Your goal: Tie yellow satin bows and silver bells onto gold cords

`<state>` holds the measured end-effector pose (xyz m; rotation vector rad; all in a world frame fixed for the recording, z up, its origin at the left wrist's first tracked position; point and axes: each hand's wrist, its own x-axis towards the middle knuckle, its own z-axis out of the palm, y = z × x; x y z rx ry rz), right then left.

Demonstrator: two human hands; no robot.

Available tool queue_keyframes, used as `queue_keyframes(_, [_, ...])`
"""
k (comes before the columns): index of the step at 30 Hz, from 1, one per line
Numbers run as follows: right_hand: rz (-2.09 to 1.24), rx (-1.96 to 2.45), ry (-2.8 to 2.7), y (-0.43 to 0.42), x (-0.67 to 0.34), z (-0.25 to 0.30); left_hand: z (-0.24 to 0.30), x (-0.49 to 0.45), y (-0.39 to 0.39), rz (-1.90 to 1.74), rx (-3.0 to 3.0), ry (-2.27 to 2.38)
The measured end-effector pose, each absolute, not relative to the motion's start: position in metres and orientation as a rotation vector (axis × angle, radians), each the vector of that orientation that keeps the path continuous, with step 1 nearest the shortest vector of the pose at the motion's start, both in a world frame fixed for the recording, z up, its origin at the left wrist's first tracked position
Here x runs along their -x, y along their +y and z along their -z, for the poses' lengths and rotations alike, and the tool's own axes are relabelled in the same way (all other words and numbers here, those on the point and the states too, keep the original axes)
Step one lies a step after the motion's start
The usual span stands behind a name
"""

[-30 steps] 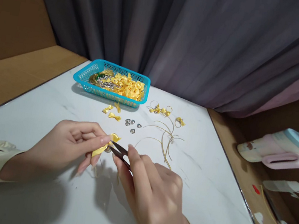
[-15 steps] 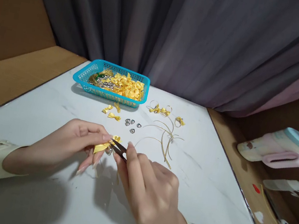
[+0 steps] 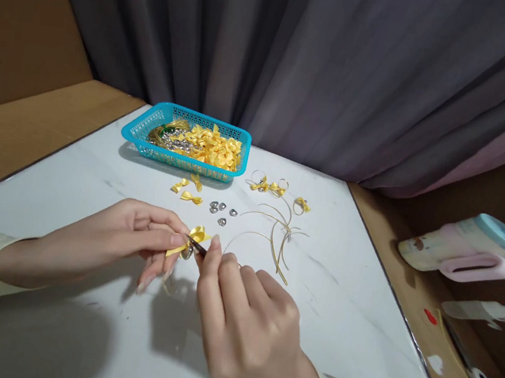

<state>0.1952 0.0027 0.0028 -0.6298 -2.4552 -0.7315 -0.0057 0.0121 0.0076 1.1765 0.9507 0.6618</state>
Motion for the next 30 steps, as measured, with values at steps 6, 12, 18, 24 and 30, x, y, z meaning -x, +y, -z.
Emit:
queue_keyframes(6, [0.783,0.551,-2.553,0.005,-0.198,-0.008,-0.008,0.006,0.013,-0.640,-1.186,0.946])
queue_keyframes(12, [0.803,0.493,-2.564,0.010,-0.200,-0.006,-0.009,0.005,0.013,-0.634,-1.187,0.941])
queue_keyframes(18, [0.591,0.679,-2.396,0.013,-0.195,0.005,-0.010,0.005,0.013,-0.694,-1.124,0.937])
queue_keyframes(24, [0.600,0.716,-2.330,0.013,-0.191,0.008,-0.012,0.005,0.015,-0.714,-1.025,0.890])
queue_keyframes(30, [0.793,0.539,-2.478,0.016,-0.199,0.000,-0.009,0.006,0.015,-0.667,-1.023,0.880])
